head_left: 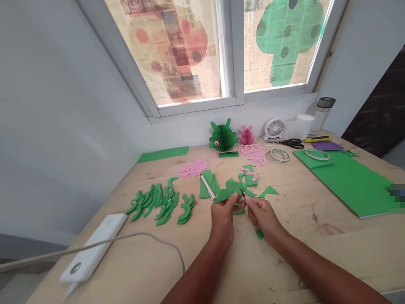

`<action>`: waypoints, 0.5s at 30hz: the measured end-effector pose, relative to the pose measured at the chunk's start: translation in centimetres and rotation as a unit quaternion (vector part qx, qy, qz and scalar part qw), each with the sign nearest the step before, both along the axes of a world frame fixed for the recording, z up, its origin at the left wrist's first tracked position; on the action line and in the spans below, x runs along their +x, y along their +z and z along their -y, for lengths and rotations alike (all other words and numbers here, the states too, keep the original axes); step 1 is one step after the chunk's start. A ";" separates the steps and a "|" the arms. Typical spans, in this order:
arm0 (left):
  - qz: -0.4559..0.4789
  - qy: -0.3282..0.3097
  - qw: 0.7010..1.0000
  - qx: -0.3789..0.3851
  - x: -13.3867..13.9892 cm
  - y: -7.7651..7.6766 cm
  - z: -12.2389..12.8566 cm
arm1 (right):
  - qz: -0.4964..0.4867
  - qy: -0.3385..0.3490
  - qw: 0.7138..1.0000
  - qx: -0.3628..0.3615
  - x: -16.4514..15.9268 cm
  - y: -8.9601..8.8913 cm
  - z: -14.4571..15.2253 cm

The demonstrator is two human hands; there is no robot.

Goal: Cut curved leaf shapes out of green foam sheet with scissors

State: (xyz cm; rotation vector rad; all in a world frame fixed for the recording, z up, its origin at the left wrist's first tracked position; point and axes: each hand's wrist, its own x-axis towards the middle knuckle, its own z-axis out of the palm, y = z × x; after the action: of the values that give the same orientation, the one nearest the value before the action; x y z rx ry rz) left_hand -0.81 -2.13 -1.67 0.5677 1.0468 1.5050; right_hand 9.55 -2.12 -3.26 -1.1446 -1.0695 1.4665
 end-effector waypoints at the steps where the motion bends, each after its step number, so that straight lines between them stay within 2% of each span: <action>1: 0.002 0.000 1.000 0.001 0.0 0.0 0.0 | 0.003 0.002 1.000 0.002 0.0 -0.1 0.0; 15: 0.009 0.001 1.000 -0.012 -0.2 0.0 -0.2 | 0.017 0.023 1.000 0.009 -0.1 -0.2 0.3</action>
State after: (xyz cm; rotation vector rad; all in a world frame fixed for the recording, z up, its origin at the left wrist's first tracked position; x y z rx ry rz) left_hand -1.05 -1.96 -1.66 0.5355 1.0519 1.4944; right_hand 9.48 -2.39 -3.50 -1.1423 -1.1373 1.4736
